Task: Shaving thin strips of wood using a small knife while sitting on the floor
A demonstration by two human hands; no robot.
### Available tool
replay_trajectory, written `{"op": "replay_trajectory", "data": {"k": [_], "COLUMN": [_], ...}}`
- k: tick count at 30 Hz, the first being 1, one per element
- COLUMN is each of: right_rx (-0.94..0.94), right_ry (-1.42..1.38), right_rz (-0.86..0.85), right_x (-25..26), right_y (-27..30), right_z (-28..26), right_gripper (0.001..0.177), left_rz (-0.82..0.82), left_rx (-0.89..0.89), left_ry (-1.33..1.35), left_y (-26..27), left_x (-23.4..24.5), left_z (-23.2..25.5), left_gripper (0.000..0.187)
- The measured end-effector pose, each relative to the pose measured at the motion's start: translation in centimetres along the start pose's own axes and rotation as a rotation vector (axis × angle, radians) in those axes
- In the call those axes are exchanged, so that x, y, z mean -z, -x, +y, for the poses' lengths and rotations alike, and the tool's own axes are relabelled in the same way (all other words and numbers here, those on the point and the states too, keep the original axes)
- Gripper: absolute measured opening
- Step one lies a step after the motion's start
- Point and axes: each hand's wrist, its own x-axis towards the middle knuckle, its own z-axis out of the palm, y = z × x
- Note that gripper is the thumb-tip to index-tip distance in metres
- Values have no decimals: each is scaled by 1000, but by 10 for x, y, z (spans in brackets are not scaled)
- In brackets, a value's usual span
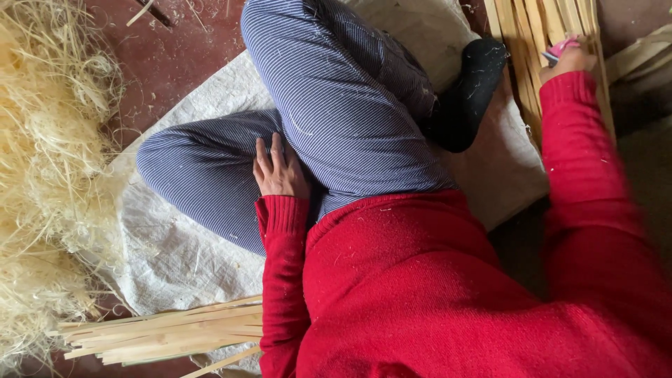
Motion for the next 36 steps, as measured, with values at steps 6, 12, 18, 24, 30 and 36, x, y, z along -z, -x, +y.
{"op": "replay_trajectory", "data": {"k": [6,12,18,24,30,36], "right_rx": [21,55,127,500,714,756], "right_ry": [-407,-470,-435,-837,-1025,-1099], "right_rz": [-72,-6,-162,-932,-1773,-1779], "right_x": [43,80,138,119,133,84], "right_y": [-10,14,111,154,233,423], "right_z": [7,-4,-53,-87,-217,-338], "right_gripper": [37,36,29,14,22,10], "left_rz": [-11,-33,-25,123,284,361], "left_rx": [1,10,24,6,-8,122], "left_ry": [15,10,-28,-6,770,1597], "left_y": [-1,-1,-1,1,4,20], "left_x": [1,1,-2,-16,35,152], "left_z": [1,1,2,-4,-19,-57], "left_gripper": [49,48,49,46,50,40]}}
